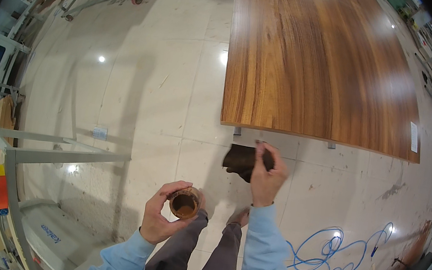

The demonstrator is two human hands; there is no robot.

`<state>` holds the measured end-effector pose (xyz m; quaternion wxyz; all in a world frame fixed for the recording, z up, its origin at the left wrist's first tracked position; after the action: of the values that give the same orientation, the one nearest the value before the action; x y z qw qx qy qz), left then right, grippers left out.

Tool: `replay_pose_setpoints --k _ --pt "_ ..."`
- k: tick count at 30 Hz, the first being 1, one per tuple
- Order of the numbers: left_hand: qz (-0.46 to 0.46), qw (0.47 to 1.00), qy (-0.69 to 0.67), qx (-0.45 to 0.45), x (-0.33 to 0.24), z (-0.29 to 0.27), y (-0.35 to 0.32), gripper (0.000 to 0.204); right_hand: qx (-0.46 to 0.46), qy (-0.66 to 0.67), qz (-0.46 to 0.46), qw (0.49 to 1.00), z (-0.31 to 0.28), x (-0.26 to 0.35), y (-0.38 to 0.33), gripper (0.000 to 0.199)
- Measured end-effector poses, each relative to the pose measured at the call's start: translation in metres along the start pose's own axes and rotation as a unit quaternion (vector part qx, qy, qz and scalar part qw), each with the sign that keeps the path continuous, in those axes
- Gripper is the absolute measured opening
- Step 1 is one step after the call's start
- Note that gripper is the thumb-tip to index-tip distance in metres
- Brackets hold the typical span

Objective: The person picks up a small container and a cloth, then repeatedly dips the cloth into the container and rubs the finish onto the edges and surface of a large wooden table. A coworker wipes the table surface with a cloth in the background.

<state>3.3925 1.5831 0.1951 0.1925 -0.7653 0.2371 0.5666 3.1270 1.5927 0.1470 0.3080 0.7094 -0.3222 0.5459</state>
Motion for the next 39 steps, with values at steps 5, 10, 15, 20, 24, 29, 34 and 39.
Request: replay_pose_setpoints --k 5,10,15,20,24,29,34,39 --pt "-0.003 1.000 0.011 0.020 -0.004 0.008 0.004 0.075 0.060 0.024 0.102 0.993 -0.011 -0.015 0.000 0.014" --pt "0.006 0.999 0.019 0.028 -0.011 0.021 0.011 0.075 -0.079 -0.046 -0.017 0.996 -0.041 -0.021 0.019 0.013" --pt "-0.005 0.999 0.002 0.036 -0.016 0.038 0.016 0.075 -0.132 0.024 0.071 0.988 -0.091 -0.033 0.037 0.011" --pt "-0.015 0.998 0.014 0.055 -0.024 0.059 0.023 0.076 -0.081 -0.033 -0.036 0.996 -0.096 -0.037 0.040 0.009" --pt "-0.012 0.998 0.014 0.063 -0.032 0.072 0.028 0.077 -0.189 -0.058 0.005 0.980 -0.159 -0.058 0.077 0.011" --pt "-0.012 0.999 0.007 0.046 -0.040 0.097 0.031 0.075 -0.178 -0.007 0.048 0.983 -0.211 -0.070 0.099 0.016" --pt "-0.004 0.998 0.003 0.069 -0.048 0.125 0.039 0.076 -0.157 -0.062 -0.053 0.984 -0.214 -0.067 0.102 0.014" --pt "-0.002 0.997 -0.003 0.078 -0.060 0.151 0.043 0.076 -0.270 -0.034 0.023 0.962 -0.296 -0.079 0.148 0.015"
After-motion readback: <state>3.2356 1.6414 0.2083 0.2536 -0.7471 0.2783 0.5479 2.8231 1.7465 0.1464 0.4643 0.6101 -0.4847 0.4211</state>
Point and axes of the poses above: each hand's wrist, its own y-axis towards the middle knuckle, its own z-axis out of the palm, x = y × z, the point moved 3 cm from there along y, towards the middle knuckle, and after that the axes turned 3 degrees about z, right-handed, at the moved point
